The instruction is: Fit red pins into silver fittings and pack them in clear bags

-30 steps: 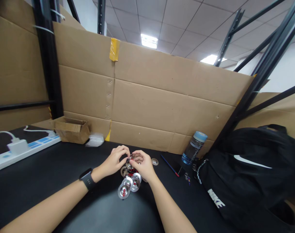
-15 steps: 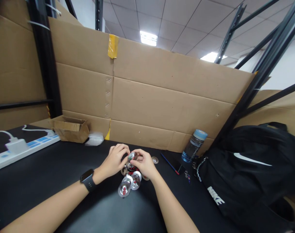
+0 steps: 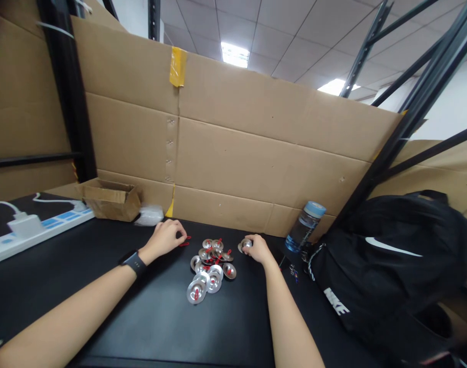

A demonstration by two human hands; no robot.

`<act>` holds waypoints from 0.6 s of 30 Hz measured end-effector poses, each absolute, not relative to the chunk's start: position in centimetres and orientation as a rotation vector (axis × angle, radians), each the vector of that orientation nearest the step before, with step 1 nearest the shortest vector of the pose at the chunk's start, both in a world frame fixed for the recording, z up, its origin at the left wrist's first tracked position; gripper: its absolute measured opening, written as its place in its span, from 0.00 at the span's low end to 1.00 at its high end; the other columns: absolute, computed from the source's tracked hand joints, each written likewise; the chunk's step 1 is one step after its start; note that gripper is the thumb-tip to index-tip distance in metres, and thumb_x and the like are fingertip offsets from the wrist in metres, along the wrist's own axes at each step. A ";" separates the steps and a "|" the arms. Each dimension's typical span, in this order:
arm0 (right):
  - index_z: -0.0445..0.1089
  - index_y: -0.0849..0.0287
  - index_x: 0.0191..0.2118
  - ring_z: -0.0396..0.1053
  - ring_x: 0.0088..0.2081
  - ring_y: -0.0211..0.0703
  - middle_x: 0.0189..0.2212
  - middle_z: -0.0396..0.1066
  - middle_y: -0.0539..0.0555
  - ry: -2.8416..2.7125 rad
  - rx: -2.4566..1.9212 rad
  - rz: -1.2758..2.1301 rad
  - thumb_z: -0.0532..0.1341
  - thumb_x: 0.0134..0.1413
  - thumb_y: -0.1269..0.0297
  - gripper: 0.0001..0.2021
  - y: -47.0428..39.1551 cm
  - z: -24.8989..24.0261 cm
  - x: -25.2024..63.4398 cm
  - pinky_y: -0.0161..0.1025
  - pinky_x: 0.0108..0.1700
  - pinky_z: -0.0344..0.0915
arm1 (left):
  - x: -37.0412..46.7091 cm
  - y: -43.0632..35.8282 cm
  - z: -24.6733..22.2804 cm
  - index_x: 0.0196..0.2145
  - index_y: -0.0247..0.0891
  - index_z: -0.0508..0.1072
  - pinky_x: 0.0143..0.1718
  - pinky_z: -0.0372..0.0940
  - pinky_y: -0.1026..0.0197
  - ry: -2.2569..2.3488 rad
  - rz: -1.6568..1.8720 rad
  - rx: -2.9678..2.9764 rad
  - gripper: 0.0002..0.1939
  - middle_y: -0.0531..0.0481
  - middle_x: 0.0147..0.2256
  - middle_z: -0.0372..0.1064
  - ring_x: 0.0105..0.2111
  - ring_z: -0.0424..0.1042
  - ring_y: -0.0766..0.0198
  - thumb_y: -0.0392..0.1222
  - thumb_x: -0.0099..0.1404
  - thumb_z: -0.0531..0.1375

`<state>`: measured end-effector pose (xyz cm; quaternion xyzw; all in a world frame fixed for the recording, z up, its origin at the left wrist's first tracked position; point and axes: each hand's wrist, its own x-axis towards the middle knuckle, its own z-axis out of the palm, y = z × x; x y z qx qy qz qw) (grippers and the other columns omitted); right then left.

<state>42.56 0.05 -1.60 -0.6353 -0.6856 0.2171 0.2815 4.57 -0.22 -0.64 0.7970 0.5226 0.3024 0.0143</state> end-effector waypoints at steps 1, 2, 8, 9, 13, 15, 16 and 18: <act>0.76 0.64 0.49 0.73 0.25 0.41 0.26 0.77 0.53 -1.839 -1.715 0.612 0.66 0.47 0.73 0.20 0.1 -1.9 42.6 0.35 0.28 0.67 | 4.4 -0.1 -0.7 0.28 0.44 0.80 0.45 0.59 0.51 1.636 0.915 2.479 0.07 0.46 0.38 0.77 0.44 0.71 0.50 0.40 0.61 0.61; 0.75 0.65 0.50 0.72 0.24 0.40 0.26 0.77 0.53 -1.843 -1.722 0.617 0.65 0.48 0.72 0.20 0.2 -2.2 42.6 0.34 0.27 0.67 | 4.3 0.0 -0.8 0.28 0.44 0.80 0.45 0.58 0.51 1.645 0.895 2.476 0.07 0.46 0.38 0.77 0.44 0.71 0.49 0.40 0.60 0.61; 0.76 0.67 0.49 0.75 0.30 0.43 0.40 0.77 0.61 -1.874 -1.753 0.461 0.69 0.47 0.69 0.20 0.5 -2.6 42.7 0.39 0.36 0.69 | 4.1 0.2 -1.4 0.26 0.45 0.80 0.45 0.57 0.50 1.646 0.809 2.507 0.08 0.47 0.37 0.77 0.43 0.71 0.49 0.41 0.60 0.60; 0.77 0.66 0.47 0.75 0.35 0.46 0.40 0.77 0.61 -1.885 -1.747 0.429 0.70 0.46 0.69 0.19 0.5 -2.5 42.7 0.41 0.40 0.69 | 4.1 0.2 -1.5 0.26 0.45 0.80 0.45 0.57 0.50 1.643 0.795 2.511 0.08 0.47 0.36 0.77 0.43 0.71 0.49 0.41 0.60 0.60; 0.78 0.63 0.48 0.73 0.46 0.51 0.43 0.74 0.61 -1.935 -1.677 0.328 0.69 0.47 0.69 0.19 0.0 -1.8 41.8 0.44 0.51 0.66 | 4.1 0.3 -1.6 0.27 0.46 0.80 0.44 0.57 0.50 1.656 0.763 2.512 0.07 0.47 0.37 0.78 0.43 0.71 0.48 0.42 0.59 0.61; 0.78 0.60 0.49 0.72 0.44 0.47 0.45 0.73 0.60 -2.020 -1.561 0.314 0.67 0.48 0.72 0.20 -0.5 -1.4 40.9 0.43 0.50 0.67 | 4.0 0.3 -1.6 0.27 0.46 0.80 0.44 0.57 0.50 1.650 0.763 2.517 0.07 0.47 0.37 0.78 0.43 0.71 0.48 0.43 0.59 0.61; 0.78 0.59 0.49 0.72 0.41 0.45 0.44 0.73 0.58 -2.080 -1.489 0.331 0.66 0.47 0.74 0.20 -0.8 -1.1 40.4 0.42 0.48 0.67 | 4.0 0.3 -1.6 0.27 0.46 0.80 0.44 0.57 0.50 1.644 0.764 2.520 0.07 0.47 0.37 0.78 0.43 0.71 0.49 0.43 0.59 0.61; 0.79 0.56 0.47 0.72 0.37 0.42 0.43 0.74 0.56 -2.203 -1.350 0.437 0.65 0.48 0.74 0.19 -1.3 -0.8 39.4 0.40 0.43 0.68 | 4.1 0.3 -1.6 0.27 0.46 0.80 0.44 0.57 0.51 1.642 0.766 2.521 0.08 0.47 0.36 0.78 0.43 0.71 0.49 0.44 0.60 0.60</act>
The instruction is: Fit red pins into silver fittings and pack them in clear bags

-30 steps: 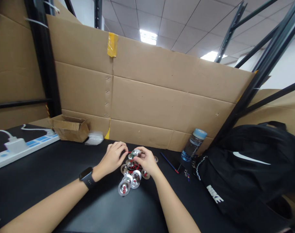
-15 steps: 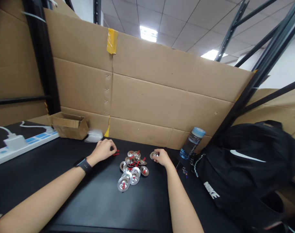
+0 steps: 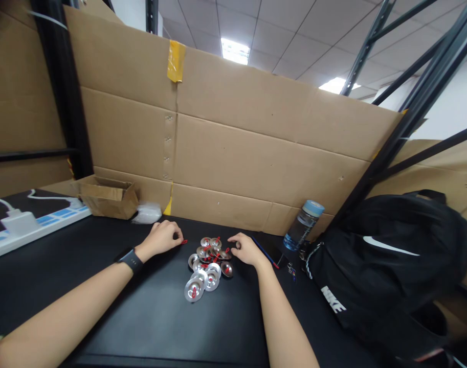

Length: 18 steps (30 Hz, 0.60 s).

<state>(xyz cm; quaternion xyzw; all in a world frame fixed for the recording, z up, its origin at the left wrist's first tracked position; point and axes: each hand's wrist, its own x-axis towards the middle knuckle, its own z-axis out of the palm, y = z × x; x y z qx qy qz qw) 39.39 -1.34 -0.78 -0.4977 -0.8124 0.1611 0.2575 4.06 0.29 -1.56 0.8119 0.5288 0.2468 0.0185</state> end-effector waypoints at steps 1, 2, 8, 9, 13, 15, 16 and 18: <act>0.79 0.55 0.46 0.72 0.36 0.41 0.42 0.75 0.55 -2.247 -1.301 0.513 0.65 0.49 0.73 0.17 -1.6 -0.6 39.0 0.39 0.42 0.68 | 4.1 0.3 -1.5 0.28 0.46 0.80 0.44 0.57 0.51 1.648 0.769 2.518 0.09 0.46 0.36 0.78 0.43 0.71 0.49 0.44 0.60 0.60; 0.80 0.55 0.45 0.72 0.35 0.42 0.41 0.76 0.55 -2.276 -1.264 0.582 0.65 0.50 0.72 0.15 -1.8 -0.5 38.6 0.38 0.41 0.68 | 4.1 0.3 -1.5 0.28 0.46 0.80 0.44 0.58 0.51 1.655 0.772 2.514 0.09 0.46 0.36 0.78 0.43 0.71 0.49 0.44 0.61 0.59; 0.79 0.57 0.33 0.73 0.29 0.42 0.28 0.78 0.52 -2.328 -1.282 0.642 0.63 0.54 0.71 0.06 -2.8 0.6 37.7 0.37 0.35 0.65 | 4.0 0.3 -1.5 0.30 0.45 0.80 0.44 0.58 0.49 1.637 0.848 2.487 0.08 0.46 0.38 0.76 0.43 0.70 0.48 0.42 0.62 0.59; 0.78 0.57 0.31 0.72 0.28 0.41 0.26 0.77 0.51 -2.327 -1.288 0.621 0.63 0.53 0.71 0.06 -3.0 0.9 37.6 0.36 0.34 0.64 | 4.0 0.3 -1.4 0.30 0.45 0.80 0.45 0.58 0.49 1.629 0.866 2.479 0.08 0.46 0.38 0.75 0.43 0.70 0.48 0.42 0.62 0.60; 0.76 0.59 0.30 0.68 0.29 0.39 0.28 0.73 0.52 -2.225 -1.238 0.507 0.64 0.51 0.71 0.03 -3.2 1.6 36.9 0.35 0.32 0.62 | 4.5 -0.1 -1.2 0.34 0.45 0.80 0.49 0.58 0.49 1.457 0.929 2.497 0.08 0.46 0.41 0.74 0.46 0.68 0.51 0.43 0.65 0.59; 0.75 0.59 0.32 0.66 0.29 0.38 0.30 0.72 0.51 -2.123 -1.188 0.545 0.64 0.54 0.67 0.02 -3.3 1.7 36.2 0.35 0.32 0.62 | 5.3 -0.6 -1.0 0.37 0.46 0.80 0.52 0.59 0.50 1.278 0.971 2.536 0.09 0.48 0.44 0.73 0.48 0.68 0.53 0.46 0.67 0.59; 0.74 0.59 0.33 0.66 0.29 0.38 0.31 0.72 0.51 -2.071 -1.161 0.587 0.64 0.55 0.65 0.04 -3.4 1.7 35.7 0.35 0.32 0.62 | 5.7 -1.0 -0.8 0.39 0.47 0.80 0.53 0.59 0.50 1.191 1.000 2.545 0.10 0.48 0.45 0.72 0.49 0.68 0.54 0.47 0.68 0.59; 0.73 0.58 0.35 0.68 0.31 0.39 0.33 0.72 0.51 -1.989 -1.094 0.682 0.65 0.57 0.60 0.07 -3.6 1.7 34.6 0.35 0.33 0.64 | 6.7 -1.9 -0.5 0.44 0.48 0.79 0.54 0.59 0.51 1.068 1.070 2.537 0.11 0.48 0.49 0.70 0.51 0.67 0.55 0.49 0.70 0.59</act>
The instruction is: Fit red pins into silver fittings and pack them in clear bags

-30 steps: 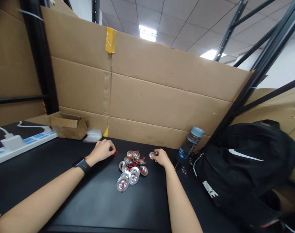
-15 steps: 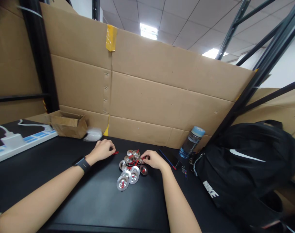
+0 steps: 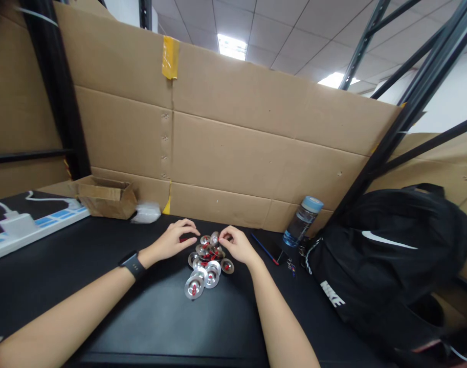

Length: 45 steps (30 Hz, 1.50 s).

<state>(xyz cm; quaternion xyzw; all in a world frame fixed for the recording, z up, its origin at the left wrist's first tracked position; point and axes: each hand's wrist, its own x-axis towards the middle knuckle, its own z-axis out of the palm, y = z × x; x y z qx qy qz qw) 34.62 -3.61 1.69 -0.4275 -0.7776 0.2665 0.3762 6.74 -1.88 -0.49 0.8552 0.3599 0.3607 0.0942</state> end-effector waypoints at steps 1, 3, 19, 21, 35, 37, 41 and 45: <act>0.72 0.58 0.35 0.69 0.34 0.40 0.35 0.72 0.52 -1.961 -1.052 0.727 0.65 0.57 0.59 0.08 -3.8 1.7 34.0 0.36 0.35 0.66 | 7.3 -2.4 -0.3 0.46 0.49 0.79 0.55 0.59 0.51 1.032 1.107 2.527 0.11 0.48 0.50 0.69 0.51 0.67 0.55 0.50 0.70 0.60; 0.72 0.58 0.36 0.71 0.39 0.42 0.38 0.72 0.53 -1.921 -0.954 0.814 0.66 0.57 0.57 0.09 -4.2 1.6 32.8 0.38 0.41 0.68 | 8.2 -3.3 0.0 0.48 0.51 0.78 0.56 0.59 0.50 0.999 1.176 2.515 0.12 0.48 0.51 0.67 0.53 0.66 0.54 0.50 0.69 0.61; 0.65 0.51 0.53 0.75 0.39 0.40 0.44 0.68 0.50 -1.565 -0.748 1.310 0.77 0.40 0.65 0.33 -6.4 1.6 29.8 0.40 0.44 0.73 | 9.5 -5.5 1.1 0.36 0.42 0.77 0.51 0.59 0.52 0.974 1.359 2.546 0.05 0.47 0.48 0.70 0.50 0.67 0.54 0.42 0.62 0.66; 0.68 0.54 0.50 0.75 0.40 0.41 0.44 0.68 0.50 -1.564 -0.753 1.320 0.78 0.38 0.66 0.31 -6.7 1.8 29.7 0.40 0.44 0.73 | 9.4 -5.5 1.2 0.36 0.42 0.77 0.51 0.59 0.51 0.982 1.360 2.546 0.05 0.47 0.48 0.70 0.50 0.67 0.54 0.41 0.61 0.66; 0.73 0.57 0.41 0.72 0.38 0.43 0.38 0.73 0.51 -1.543 -0.781 1.277 0.76 0.37 0.67 0.22 -6.9 2.1 29.3 0.41 0.45 0.69 | 9.7 -4.9 0.3 0.40 0.45 0.81 0.55 0.61 0.51 0.835 1.276 2.378 0.06 0.47 0.48 0.69 0.51 0.68 0.55 0.43 0.64 0.66; 0.73 0.57 0.42 0.72 0.40 0.42 0.41 0.73 0.51 -1.540 -0.759 1.257 0.75 0.39 0.68 0.21 -7.0 2.0 29.0 0.41 0.46 0.68 | 9.9 -4.9 0.2 0.38 0.44 0.81 0.54 0.63 0.53 0.816 1.297 2.327 0.05 0.46 0.47 0.69 0.49 0.68 0.56 0.43 0.63 0.67; 0.73 0.57 0.43 0.70 0.38 0.41 0.39 0.72 0.50 -1.573 -0.795 1.215 0.70 0.43 0.71 0.18 -7.5 2.1 28.3 0.40 0.45 0.67 | 10.3 -5.3 0.1 0.34 0.42 0.82 0.51 0.65 0.55 0.794 1.314 2.235 0.03 0.46 0.45 0.69 0.47 0.70 0.57 0.39 0.62 0.67; 0.71 0.56 0.45 0.69 0.40 0.42 0.41 0.72 0.50 -1.590 -0.846 1.088 0.64 0.45 0.74 0.18 -8.0 1.7 27.2 0.39 0.45 0.66 | 11.0 -5.8 -0.1 0.32 0.42 0.82 0.50 0.66 0.56 0.855 1.346 2.190 0.08 0.48 0.44 0.69 0.46 0.70 0.57 0.31 0.59 0.64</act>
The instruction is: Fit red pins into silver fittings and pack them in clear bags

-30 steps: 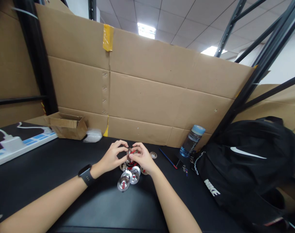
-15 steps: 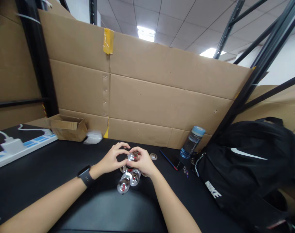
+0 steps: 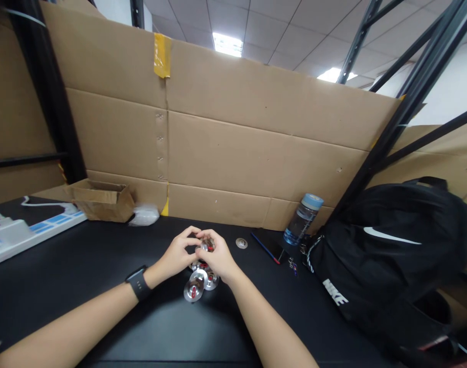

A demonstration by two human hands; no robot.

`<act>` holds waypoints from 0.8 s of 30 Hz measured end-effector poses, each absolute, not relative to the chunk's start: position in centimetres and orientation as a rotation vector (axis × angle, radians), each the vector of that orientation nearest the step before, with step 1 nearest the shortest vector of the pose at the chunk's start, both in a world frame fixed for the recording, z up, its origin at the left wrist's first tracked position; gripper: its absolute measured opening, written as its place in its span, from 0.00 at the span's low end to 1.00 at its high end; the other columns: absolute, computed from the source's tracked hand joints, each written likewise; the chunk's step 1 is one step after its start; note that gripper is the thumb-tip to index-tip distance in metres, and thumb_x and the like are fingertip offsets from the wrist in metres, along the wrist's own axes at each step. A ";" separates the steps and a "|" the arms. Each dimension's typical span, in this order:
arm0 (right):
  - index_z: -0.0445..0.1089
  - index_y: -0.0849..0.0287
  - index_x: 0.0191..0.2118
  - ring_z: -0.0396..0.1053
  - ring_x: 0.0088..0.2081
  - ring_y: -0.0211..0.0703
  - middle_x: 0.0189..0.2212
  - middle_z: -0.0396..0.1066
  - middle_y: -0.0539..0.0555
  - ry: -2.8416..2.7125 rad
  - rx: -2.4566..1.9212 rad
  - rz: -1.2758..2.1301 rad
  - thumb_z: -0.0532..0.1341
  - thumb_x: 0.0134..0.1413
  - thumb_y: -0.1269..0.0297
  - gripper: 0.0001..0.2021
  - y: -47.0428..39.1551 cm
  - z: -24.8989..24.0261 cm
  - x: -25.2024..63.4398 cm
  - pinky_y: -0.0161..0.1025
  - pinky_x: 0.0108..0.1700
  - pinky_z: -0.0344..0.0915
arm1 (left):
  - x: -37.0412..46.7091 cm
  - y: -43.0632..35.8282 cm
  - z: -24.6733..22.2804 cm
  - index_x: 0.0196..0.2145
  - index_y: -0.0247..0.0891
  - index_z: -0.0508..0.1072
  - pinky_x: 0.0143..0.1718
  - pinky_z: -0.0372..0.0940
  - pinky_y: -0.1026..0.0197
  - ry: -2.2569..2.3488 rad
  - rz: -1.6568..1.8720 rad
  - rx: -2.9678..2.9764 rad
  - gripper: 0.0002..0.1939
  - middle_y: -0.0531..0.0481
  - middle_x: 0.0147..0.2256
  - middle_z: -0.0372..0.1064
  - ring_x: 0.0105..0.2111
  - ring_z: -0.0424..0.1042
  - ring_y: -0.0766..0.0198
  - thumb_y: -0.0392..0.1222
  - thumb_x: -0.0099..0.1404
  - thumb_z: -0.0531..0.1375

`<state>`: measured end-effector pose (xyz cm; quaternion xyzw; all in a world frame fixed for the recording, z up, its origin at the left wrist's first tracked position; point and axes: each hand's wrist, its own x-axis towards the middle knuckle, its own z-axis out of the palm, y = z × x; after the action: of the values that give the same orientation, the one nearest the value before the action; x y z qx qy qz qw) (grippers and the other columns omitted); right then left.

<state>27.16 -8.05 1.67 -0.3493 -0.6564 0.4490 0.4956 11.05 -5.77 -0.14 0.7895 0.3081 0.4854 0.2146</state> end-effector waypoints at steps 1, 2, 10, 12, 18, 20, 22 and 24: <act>0.70 0.55 0.46 0.69 0.40 0.41 0.41 0.71 0.50 -1.591 -0.853 1.054 0.64 0.45 0.74 0.19 -8.2 1.4 26.8 0.39 0.44 0.66 | 11.2 -5.9 -0.2 0.32 0.42 0.82 0.49 0.66 0.55 0.876 1.356 2.188 0.10 0.48 0.43 0.69 0.46 0.70 0.57 0.29 0.57 0.63; 0.69 0.55 0.48 0.69 0.40 0.41 0.42 0.71 0.50 -1.592 -0.858 1.020 0.63 0.46 0.73 0.20 -8.3 1.2 26.5 0.39 0.44 0.66 | 11.4 -6.1 -0.2 0.31 0.42 0.81 0.49 0.66 0.55 0.892 1.365 2.190 0.11 0.48 0.43 0.69 0.45 0.70 0.57 0.28 0.56 0.63; 0.64 0.52 0.52 0.65 0.35 0.39 0.39 0.67 0.50 -1.639 -0.888 0.755 0.61 0.59 0.68 0.16 -10.0 1.4 25.2 0.37 0.38 0.64 | 11.5 -7.6 0.5 0.34 0.42 0.77 0.50 0.64 0.52 0.936 1.535 2.278 0.11 0.48 0.46 0.68 0.47 0.68 0.55 0.28 0.56 0.63; 0.62 0.52 0.53 0.65 0.33 0.38 0.39 0.66 0.50 -1.631 -0.877 0.743 0.61 0.59 0.67 0.17 -10.1 1.5 25.2 0.37 0.36 0.64 | 11.4 -7.7 0.6 0.35 0.42 0.77 0.51 0.64 0.52 0.907 1.606 2.296 0.10 0.47 0.47 0.67 0.49 0.67 0.55 0.30 0.57 0.63; 0.57 0.51 0.56 0.65 0.31 0.38 0.36 0.64 0.48 -1.559 -0.861 0.775 0.61 0.59 0.67 0.21 -10.2 1.1 24.9 0.37 0.35 0.65 | 11.2 -8.0 0.9 0.38 0.44 0.78 0.50 0.63 0.51 0.834 1.660 2.403 0.10 0.46 0.47 0.66 0.49 0.66 0.54 0.31 0.63 0.62; 0.58 0.51 0.55 0.64 0.30 0.37 0.37 0.64 0.49 -1.548 -0.868 0.782 0.60 0.58 0.68 0.20 -10.2 1.1 24.9 0.37 0.35 0.64 | 11.2 -8.0 1.0 0.37 0.44 0.78 0.49 0.62 0.51 0.835 1.631 2.452 0.09 0.47 0.47 0.67 0.49 0.66 0.54 0.31 0.64 0.61; 0.58 0.51 0.55 0.64 0.32 0.38 0.38 0.65 0.49 -1.532 -0.867 0.797 0.59 0.58 0.69 0.19 -10.2 1.0 24.9 0.38 0.37 0.65 | 11.1 -8.1 1.0 0.39 0.43 0.77 0.50 0.61 0.50 0.860 1.571 2.506 0.10 0.46 0.48 0.67 0.51 0.65 0.53 0.31 0.64 0.60; 0.57 0.51 0.54 0.67 0.37 0.41 0.40 0.66 0.50 -1.511 -0.850 0.828 0.57 0.58 0.70 0.19 -10.0 0.9 25.0 0.40 0.43 0.66 | 11.1 -8.1 1.1 0.41 0.42 0.76 0.51 0.60 0.49 0.888 1.480 2.577 0.11 0.45 0.50 0.67 0.53 0.64 0.51 0.31 0.62 0.60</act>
<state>24.97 -10.01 0.92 -0.3627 -0.6446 0.3532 0.5729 11.15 -8.10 1.09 0.8307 0.2863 0.4770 0.0202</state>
